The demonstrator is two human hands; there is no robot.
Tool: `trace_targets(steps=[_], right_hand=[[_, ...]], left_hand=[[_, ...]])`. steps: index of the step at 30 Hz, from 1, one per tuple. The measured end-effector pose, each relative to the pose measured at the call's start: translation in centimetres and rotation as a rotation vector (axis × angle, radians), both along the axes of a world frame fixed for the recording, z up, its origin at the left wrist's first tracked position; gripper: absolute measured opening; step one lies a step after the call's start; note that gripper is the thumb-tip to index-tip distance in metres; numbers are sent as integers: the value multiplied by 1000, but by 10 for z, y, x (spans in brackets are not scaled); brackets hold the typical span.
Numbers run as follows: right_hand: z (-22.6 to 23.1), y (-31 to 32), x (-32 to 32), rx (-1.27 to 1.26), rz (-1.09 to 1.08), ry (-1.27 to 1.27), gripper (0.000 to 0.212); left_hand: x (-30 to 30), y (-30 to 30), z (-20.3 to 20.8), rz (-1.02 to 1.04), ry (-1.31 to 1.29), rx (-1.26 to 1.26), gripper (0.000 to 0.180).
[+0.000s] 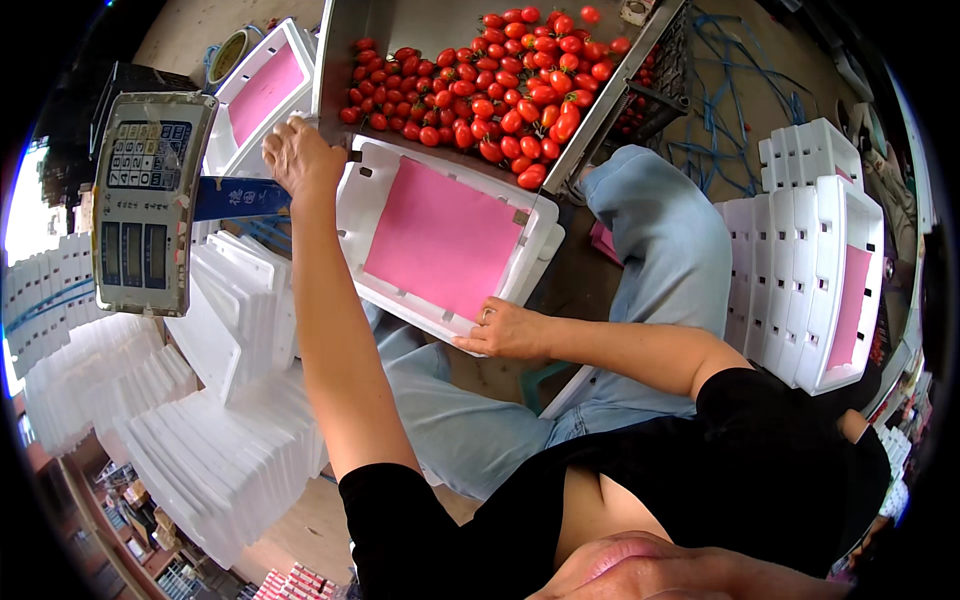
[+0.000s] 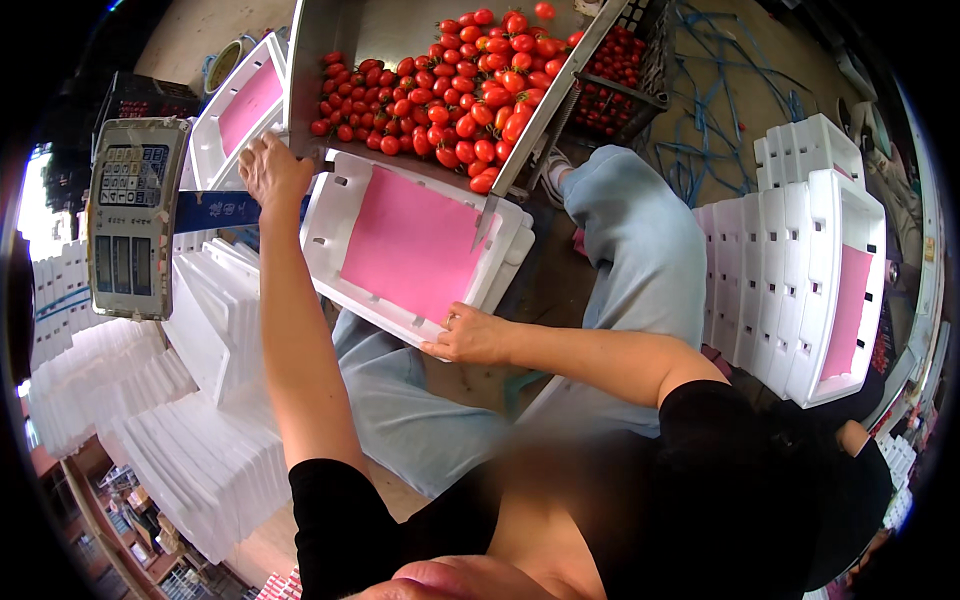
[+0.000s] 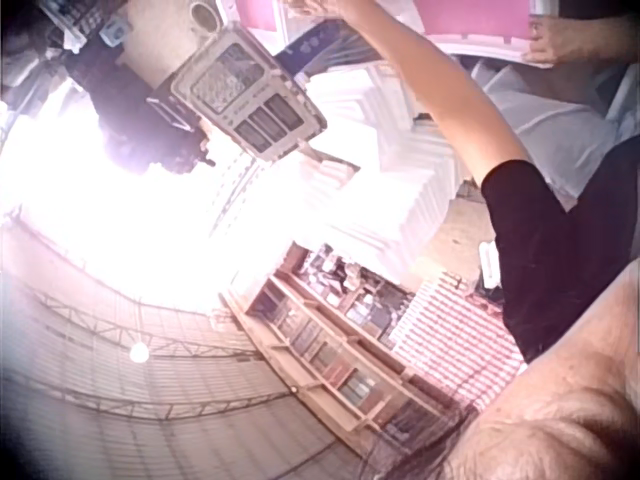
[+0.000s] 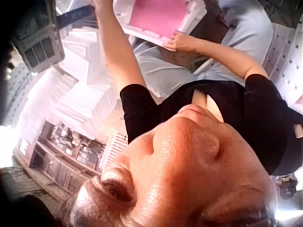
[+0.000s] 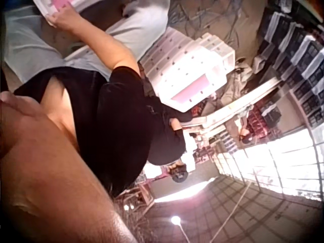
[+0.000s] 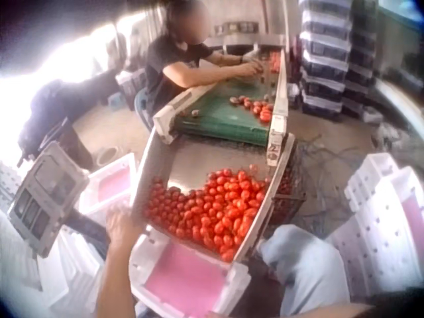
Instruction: The person sorts cherry tomatoes by hand from a large bin into smaller white foam containers, placing a pink foam insert on top and stacking the boxes.
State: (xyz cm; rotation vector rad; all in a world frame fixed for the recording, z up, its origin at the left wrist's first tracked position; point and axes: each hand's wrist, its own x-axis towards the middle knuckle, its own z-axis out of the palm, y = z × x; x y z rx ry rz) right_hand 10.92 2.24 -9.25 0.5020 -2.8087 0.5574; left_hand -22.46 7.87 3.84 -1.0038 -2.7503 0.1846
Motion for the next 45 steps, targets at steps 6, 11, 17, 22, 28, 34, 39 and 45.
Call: trace_targets(steps=[6, 11, 17, 22, 28, 34, 39, 45], right_hand=[[2, 0, -2, -5, 26, -41, 39], [23, 2, -5, -57, -7, -28, 34], [122, 104, -46, -264, -228, 105, 35], [139, 258, -96, 359, -637, 43, 19], [146, 274, -117, 656, -449, -169, 28], [136, 275, -103, 601, -465, -70, 27], [177, 250, -73, -317, -627, 4, 26], [168, 266, 37, -1182, -735, 38, 27]], left_hand=[[-13, -53, -74, -53, -75, 187, 62], [-30, -75, -119, -46, -330, 339, 61], [-30, -83, -113, -50, -404, 346, 55], [-34, -75, -125, -97, -306, 403, 55], [-39, -88, -127, -90, -315, 402, 52], [-35, -83, -121, -94, -325, 410, 51], [-34, -83, -112, -40, -408, 325, 50], [-38, -88, -117, -53, -362, 375, 49]])
